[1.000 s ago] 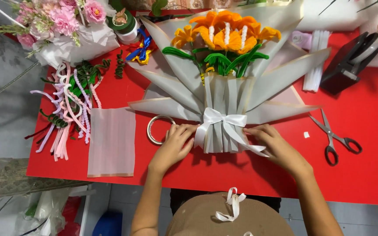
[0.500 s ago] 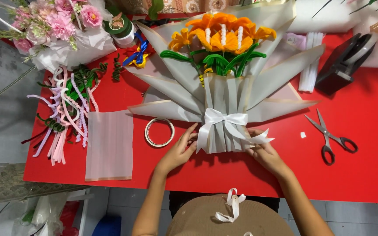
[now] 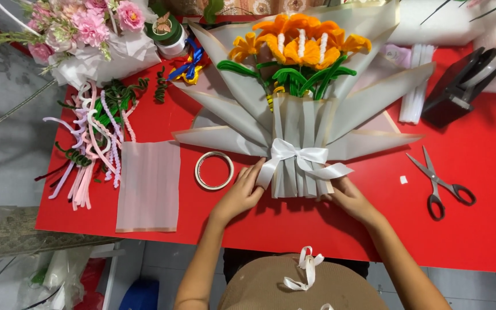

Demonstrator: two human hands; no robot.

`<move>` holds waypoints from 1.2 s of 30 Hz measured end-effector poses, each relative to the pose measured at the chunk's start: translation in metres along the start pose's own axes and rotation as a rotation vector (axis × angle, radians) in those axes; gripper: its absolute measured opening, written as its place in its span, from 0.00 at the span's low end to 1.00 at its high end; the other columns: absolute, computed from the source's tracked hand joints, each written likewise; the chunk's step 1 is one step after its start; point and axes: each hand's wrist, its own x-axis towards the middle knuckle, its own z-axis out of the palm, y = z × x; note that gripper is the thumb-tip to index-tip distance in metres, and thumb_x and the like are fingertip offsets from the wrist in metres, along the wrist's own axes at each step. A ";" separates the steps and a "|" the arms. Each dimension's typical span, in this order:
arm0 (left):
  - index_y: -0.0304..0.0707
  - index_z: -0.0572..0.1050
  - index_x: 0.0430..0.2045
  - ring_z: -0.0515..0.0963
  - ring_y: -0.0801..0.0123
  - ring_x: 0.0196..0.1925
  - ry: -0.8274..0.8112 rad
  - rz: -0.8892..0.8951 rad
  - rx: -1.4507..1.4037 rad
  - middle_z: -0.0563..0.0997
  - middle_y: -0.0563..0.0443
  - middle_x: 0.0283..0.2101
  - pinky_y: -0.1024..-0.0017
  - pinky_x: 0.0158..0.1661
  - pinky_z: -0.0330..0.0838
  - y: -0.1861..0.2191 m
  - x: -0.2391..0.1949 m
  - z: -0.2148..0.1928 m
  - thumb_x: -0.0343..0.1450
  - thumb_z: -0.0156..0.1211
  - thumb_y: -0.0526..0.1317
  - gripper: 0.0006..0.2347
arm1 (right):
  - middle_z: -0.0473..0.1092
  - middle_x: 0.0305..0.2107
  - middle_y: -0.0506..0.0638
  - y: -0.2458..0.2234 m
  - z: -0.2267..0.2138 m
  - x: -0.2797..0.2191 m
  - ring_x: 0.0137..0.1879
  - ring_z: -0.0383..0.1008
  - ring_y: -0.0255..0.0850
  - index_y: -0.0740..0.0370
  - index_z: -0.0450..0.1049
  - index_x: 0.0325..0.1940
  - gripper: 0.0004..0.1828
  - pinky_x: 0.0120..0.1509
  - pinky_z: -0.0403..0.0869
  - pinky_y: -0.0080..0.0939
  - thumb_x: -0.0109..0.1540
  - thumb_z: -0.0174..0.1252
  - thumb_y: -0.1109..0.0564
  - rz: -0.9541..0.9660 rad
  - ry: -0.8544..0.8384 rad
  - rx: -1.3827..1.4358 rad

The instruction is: Finalizing a flower bouquet by wrapping the base with decorative paper, securing it with tape, and attaching a white ribbon bow.

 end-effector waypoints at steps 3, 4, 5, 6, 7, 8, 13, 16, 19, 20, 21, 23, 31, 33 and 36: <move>0.29 0.61 0.66 0.70 0.48 0.54 -0.004 0.027 0.029 0.70 0.36 0.61 0.55 0.61 0.64 -0.001 0.002 0.007 0.67 0.53 0.31 0.28 | 0.52 0.74 0.59 0.012 -0.005 -0.005 0.70 0.64 0.52 0.59 0.45 0.80 0.40 0.61 0.74 0.62 0.64 0.47 0.68 0.009 -0.026 -0.036; 0.32 0.63 0.65 0.70 0.51 0.53 -0.016 0.036 0.032 0.71 0.41 0.60 0.58 0.60 0.65 -0.006 0.000 0.010 0.66 0.54 0.31 0.28 | 0.48 0.76 0.55 0.000 0.006 -0.008 0.73 0.59 0.48 0.57 0.43 0.81 0.42 0.65 0.70 0.62 0.64 0.48 0.68 0.013 -0.046 -0.043; 0.34 0.65 0.64 0.71 0.55 0.52 -0.028 0.046 0.036 0.72 0.45 0.59 0.61 0.59 0.65 -0.012 -0.002 0.012 0.65 0.54 0.32 0.27 | 0.44 0.78 0.52 -0.011 0.017 -0.011 0.76 0.53 0.45 0.56 0.40 0.82 0.44 0.70 0.66 0.61 0.64 0.49 0.68 0.016 -0.065 -0.050; 0.34 0.65 0.64 0.71 0.55 0.52 -0.026 0.045 0.036 0.72 0.45 0.59 0.61 0.59 0.65 -0.011 -0.007 0.012 0.65 0.54 0.32 0.27 | 0.44 0.78 0.52 -0.014 0.021 -0.016 0.76 0.53 0.45 0.56 0.40 0.82 0.44 0.70 0.66 0.61 0.64 0.49 0.68 0.016 -0.067 -0.051; 0.34 0.66 0.63 0.71 0.54 0.52 -0.035 0.042 0.028 0.73 0.44 0.58 0.60 0.58 0.65 -0.010 -0.011 0.012 0.65 0.55 0.32 0.27 | 0.45 0.77 0.53 -0.016 0.024 -0.022 0.76 0.54 0.46 0.56 0.40 0.82 0.44 0.70 0.66 0.61 0.64 0.49 0.67 0.025 -0.065 -0.079; 0.34 0.67 0.62 0.72 0.52 0.52 -0.044 0.041 0.020 0.74 0.43 0.57 0.59 0.58 0.65 -0.009 -0.014 0.011 0.64 0.56 0.31 0.26 | 0.46 0.77 0.54 -0.018 0.028 -0.028 0.76 0.55 0.47 0.56 0.40 0.82 0.43 0.70 0.67 0.61 0.64 0.48 0.66 0.033 -0.061 -0.106; 0.35 0.64 0.64 0.68 0.52 0.57 -0.212 -0.110 -0.096 0.71 0.41 0.59 0.58 0.59 0.62 0.033 -0.037 -0.010 0.64 0.49 0.31 0.28 | 0.55 0.73 0.54 -0.048 0.053 -0.066 0.76 0.57 0.45 0.60 0.50 0.78 0.37 0.75 0.62 0.53 0.64 0.50 0.62 0.080 -0.046 -0.277; 0.38 0.60 0.67 0.63 0.59 0.63 -0.327 -0.257 -0.139 0.68 0.45 0.62 0.61 0.63 0.59 0.047 -0.044 -0.014 0.67 0.46 0.33 0.28 | 0.63 0.70 0.51 -0.064 0.066 -0.077 0.75 0.61 0.41 0.61 0.58 0.75 0.32 0.76 0.61 0.45 0.65 0.50 0.57 0.127 0.004 -0.312; 0.39 0.59 0.67 0.62 0.59 0.64 -0.350 -0.284 -0.150 0.67 0.46 0.63 0.59 0.65 0.55 0.049 -0.045 -0.014 0.67 0.45 0.34 0.28 | 0.62 0.70 0.52 -0.057 0.063 -0.082 0.75 0.61 0.41 0.61 0.58 0.75 0.32 0.77 0.61 0.45 0.66 0.51 0.56 0.102 0.023 -0.278; 0.38 0.59 0.67 0.60 0.58 0.66 -0.352 -0.285 -0.145 0.66 0.47 0.64 0.56 0.67 0.52 0.048 -0.045 -0.013 0.67 0.45 0.34 0.28 | 0.62 0.70 0.52 -0.053 0.061 -0.083 0.76 0.60 0.41 0.61 0.58 0.74 0.32 0.77 0.60 0.45 0.65 0.51 0.55 0.092 0.037 -0.278; 0.38 0.59 0.67 0.60 0.58 0.66 -0.354 -0.286 -0.144 0.66 0.47 0.64 0.56 0.67 0.52 0.049 -0.045 -0.013 0.67 0.45 0.34 0.28 | 0.62 0.70 0.52 -0.051 0.062 -0.084 0.76 0.60 0.41 0.61 0.58 0.74 0.32 0.77 0.60 0.45 0.65 0.51 0.55 0.093 0.039 -0.277; 0.42 0.59 0.67 0.60 0.59 0.66 -0.344 -0.322 -0.144 0.66 0.47 0.63 0.60 0.64 0.57 0.050 -0.042 -0.015 0.67 0.45 0.34 0.28 | 0.58 0.73 0.51 -0.050 0.063 -0.084 0.78 0.56 0.41 0.61 0.55 0.75 0.34 0.78 0.59 0.46 0.65 0.52 0.53 0.107 0.048 -0.284; 0.42 0.57 0.68 0.68 0.62 0.65 -0.330 -0.347 -0.167 0.65 0.45 0.59 0.64 0.63 0.60 0.047 -0.043 -0.012 0.69 0.49 0.36 0.28 | 0.57 0.73 0.51 -0.058 0.067 -0.081 0.78 0.56 0.41 0.60 0.53 0.76 0.34 0.78 0.59 0.46 0.66 0.50 0.53 0.100 0.007 -0.315; 0.41 0.57 0.68 0.67 0.62 0.64 -0.329 -0.337 -0.158 0.65 0.45 0.58 0.64 0.63 0.60 0.046 -0.044 -0.014 0.69 0.50 0.36 0.27 | 0.56 0.74 0.50 -0.066 0.068 -0.082 0.78 0.55 0.41 0.59 0.53 0.77 0.35 0.78 0.61 0.48 0.66 0.50 0.52 0.111 -0.001 -0.330; 0.41 0.61 0.66 0.62 0.57 0.66 -0.340 -0.281 -0.125 0.69 0.47 0.63 0.59 0.64 0.55 0.049 -0.046 -0.026 0.67 0.44 0.32 0.27 | 0.61 0.70 0.52 -0.091 0.066 -0.082 0.75 0.62 0.41 0.62 0.55 0.76 0.33 0.76 0.63 0.47 0.66 0.50 0.55 0.099 -0.048 -0.357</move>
